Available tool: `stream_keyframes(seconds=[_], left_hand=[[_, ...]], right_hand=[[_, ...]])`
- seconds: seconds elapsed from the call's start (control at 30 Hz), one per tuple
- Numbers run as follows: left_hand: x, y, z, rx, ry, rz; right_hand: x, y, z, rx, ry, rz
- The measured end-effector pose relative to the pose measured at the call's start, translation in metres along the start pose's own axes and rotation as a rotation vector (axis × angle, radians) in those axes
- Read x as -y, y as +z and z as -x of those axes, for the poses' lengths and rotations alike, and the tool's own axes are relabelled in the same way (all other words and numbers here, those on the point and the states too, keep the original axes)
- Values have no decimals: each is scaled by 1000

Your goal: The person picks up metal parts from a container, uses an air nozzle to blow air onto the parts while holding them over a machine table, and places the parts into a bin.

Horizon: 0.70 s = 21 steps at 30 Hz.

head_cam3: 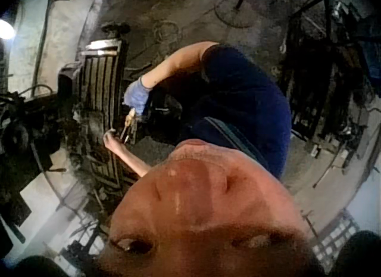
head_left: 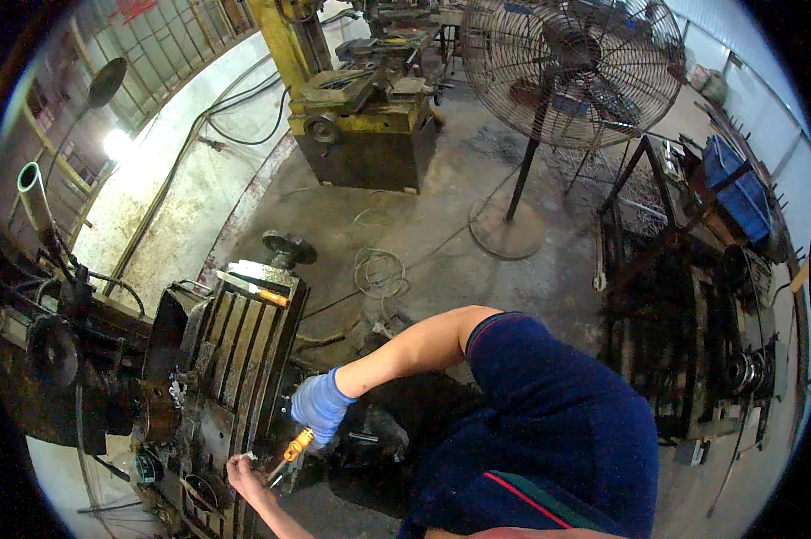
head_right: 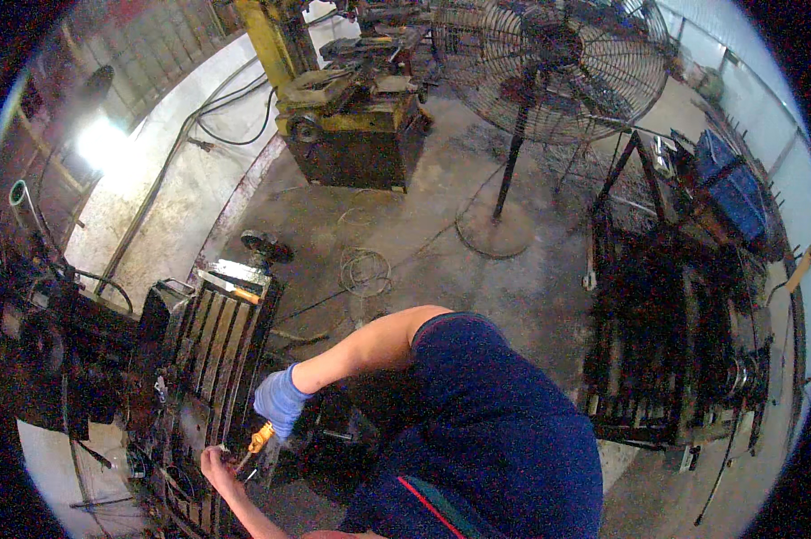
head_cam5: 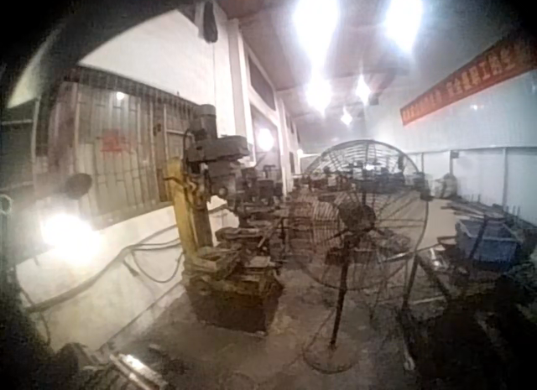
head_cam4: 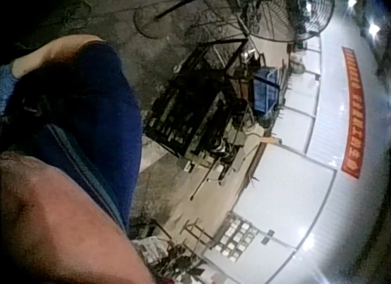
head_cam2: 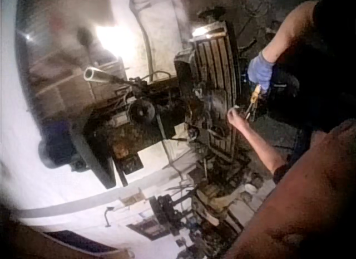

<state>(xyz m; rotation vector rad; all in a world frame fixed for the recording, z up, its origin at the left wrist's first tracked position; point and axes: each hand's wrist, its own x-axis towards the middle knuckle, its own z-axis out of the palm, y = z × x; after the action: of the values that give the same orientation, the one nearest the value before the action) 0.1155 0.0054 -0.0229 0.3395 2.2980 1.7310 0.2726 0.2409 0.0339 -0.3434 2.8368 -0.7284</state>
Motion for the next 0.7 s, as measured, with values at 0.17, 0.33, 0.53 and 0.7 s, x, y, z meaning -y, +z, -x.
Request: stream_keyframes(seconds=[0.17,0.33,0.53,0.7], left_hand=[[7,-38,-36,-11,20,-157],[-18,-17,-67,-15,299,-407],[-22,-28,-45,-220,48,-409],[-18,-39,-48,-289,191,-731]], right_hand=[[-18,-14,-32,-248,-17,-126],[-66,-39,-73,-424,26,-155],[-91,25,-122,-383,153,-445],[-100,75,-138,-374,87,-603]])
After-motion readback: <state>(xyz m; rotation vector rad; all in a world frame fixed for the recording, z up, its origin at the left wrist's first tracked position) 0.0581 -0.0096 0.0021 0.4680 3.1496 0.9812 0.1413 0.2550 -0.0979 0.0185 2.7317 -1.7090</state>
